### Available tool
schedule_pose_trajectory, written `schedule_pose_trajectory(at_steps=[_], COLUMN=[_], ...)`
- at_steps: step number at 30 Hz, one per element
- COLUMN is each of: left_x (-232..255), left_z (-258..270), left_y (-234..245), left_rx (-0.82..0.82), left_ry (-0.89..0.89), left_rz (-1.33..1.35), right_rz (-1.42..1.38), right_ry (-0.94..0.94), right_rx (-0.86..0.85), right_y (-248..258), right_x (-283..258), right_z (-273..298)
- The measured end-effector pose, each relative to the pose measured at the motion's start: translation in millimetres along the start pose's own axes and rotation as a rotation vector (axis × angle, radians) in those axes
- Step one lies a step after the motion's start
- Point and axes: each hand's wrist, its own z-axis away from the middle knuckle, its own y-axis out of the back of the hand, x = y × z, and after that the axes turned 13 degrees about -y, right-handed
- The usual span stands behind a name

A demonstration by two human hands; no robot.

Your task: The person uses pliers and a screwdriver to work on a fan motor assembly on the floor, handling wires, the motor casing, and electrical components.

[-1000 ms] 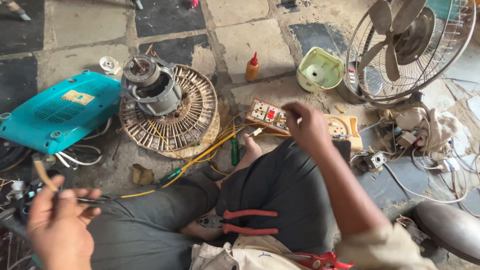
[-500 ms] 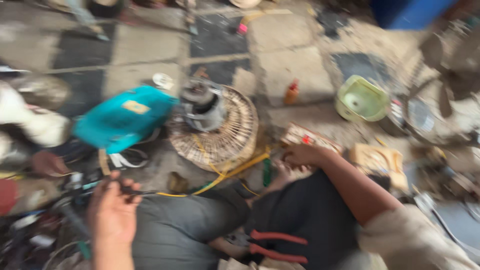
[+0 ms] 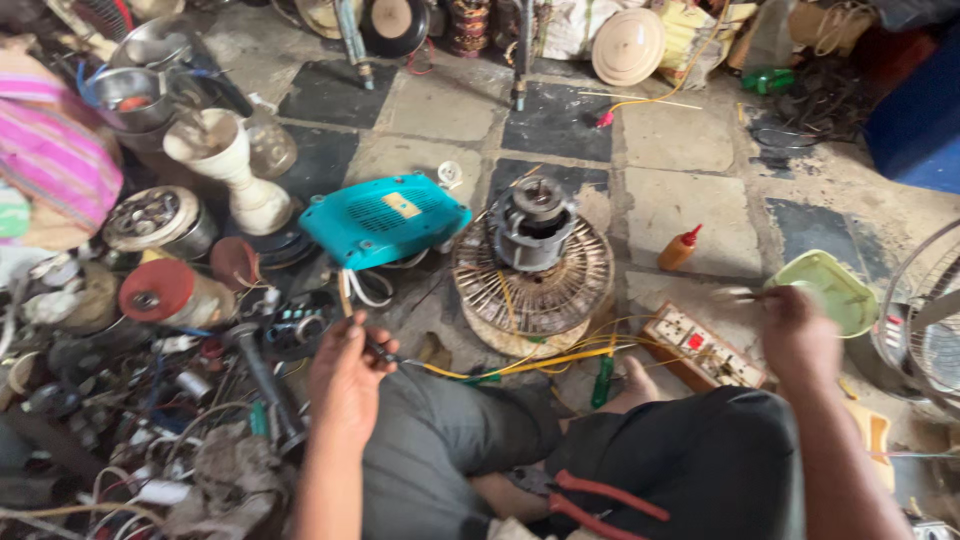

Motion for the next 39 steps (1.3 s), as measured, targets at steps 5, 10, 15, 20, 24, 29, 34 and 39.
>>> schedule_pose_trajectory(at_steps=[5, 10, 15, 20, 24, 29, 34, 39], left_x=[-8.7, 1.3, 7.8, 1.4, -23.4, -44.8, -73.9, -78.7], left_z=[-6.9, -7.8, 0.1, 5.8, -9.9, -55.1, -73.8, -73.1], left_y=[9.1, 16.7, 16.5, 7.8, 26.8, 73.9, 74.2, 71.8], left_rx=[-0.061, -0.085, -0.137, -0.064, -0.018, -0.187, -0.099, -0.095], left_ry=[-0.04, -0.063, -0.068, -0.034, -0.044, 0.106, 0.12, 0.128], left_rz=[0.059, 0.111, 0.044, 0.001, 0.055, 0.259, 0.138, 0.097], right_rz=[-0.456, -0.456, -0.351, -0.613, -1.214, -0.58, -0.316, 0.252], right_ry=[-0.148, -0.192, 0.034, -0.24, -0.415, -0.551, -0.554, -0.469], right_rx=[0.015, 0.092, 0.231, 0.181, 0.122, 0.347, 0.095, -0.227], right_y=[29.9, 34.5, 13.0, 3.5, 28.9, 46.8, 43.1, 28.4], right_x=[84.3, 94.5, 100.5, 119.0, 177.6, 217.4, 206.3, 195.8], right_z=[10.4, 25.5, 41.8, 19.8, 1.1, 20.3, 32.4, 13.9])
